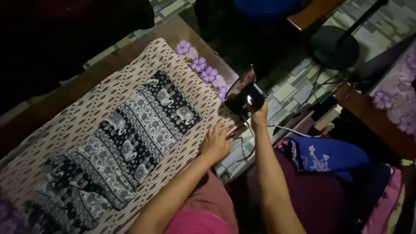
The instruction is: Iron and fold a patterned piece of clothing on a table.
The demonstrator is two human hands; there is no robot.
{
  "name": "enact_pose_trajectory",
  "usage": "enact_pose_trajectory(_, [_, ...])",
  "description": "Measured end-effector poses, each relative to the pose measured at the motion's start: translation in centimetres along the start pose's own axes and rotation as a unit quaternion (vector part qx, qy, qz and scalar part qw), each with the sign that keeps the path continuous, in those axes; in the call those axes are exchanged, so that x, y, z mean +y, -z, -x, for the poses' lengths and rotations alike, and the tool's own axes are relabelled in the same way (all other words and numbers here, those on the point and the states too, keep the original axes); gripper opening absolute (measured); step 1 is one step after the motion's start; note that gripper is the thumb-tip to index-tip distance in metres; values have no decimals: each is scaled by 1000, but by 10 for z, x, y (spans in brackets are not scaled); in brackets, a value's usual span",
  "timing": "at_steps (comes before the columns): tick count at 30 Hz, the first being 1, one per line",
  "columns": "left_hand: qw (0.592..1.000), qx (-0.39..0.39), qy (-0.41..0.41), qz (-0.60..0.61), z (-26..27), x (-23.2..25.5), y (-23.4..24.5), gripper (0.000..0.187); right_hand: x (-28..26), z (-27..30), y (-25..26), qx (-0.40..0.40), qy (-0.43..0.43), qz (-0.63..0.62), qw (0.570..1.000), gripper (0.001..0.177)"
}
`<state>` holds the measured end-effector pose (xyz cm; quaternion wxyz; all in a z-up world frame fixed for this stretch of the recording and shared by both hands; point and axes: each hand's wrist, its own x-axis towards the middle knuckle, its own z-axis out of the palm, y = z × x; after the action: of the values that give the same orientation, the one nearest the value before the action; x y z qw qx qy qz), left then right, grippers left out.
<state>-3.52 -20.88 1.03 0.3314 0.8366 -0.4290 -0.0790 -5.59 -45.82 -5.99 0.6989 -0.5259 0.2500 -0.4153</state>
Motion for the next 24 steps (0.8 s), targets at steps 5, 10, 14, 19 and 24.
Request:
enact_pose_trajectory(5, [997,-72,39,7,2,9,23,47,-11,-32,-13,-25,-32,98,994,54])
enact_pose_trajectory(10, [999,-31,14,-2,2,5,20,46,-6,-68,-23,-114,-8,162,980,66])
enact_pose_trajectory(14, [999,-38,30,-11,6,-4,23,44,-20,-70,-14,-153,-48,150,976,65])
enact_pose_trajectory(19, [990,-121,65,-23,3,-1,28,44,-22,-43,8,-91,-81,62,991,39])
enact_pose_trajectory(24, [992,-110,56,-1,-4,15,31,43,17,-22,15,5,-87,-53,995,22])
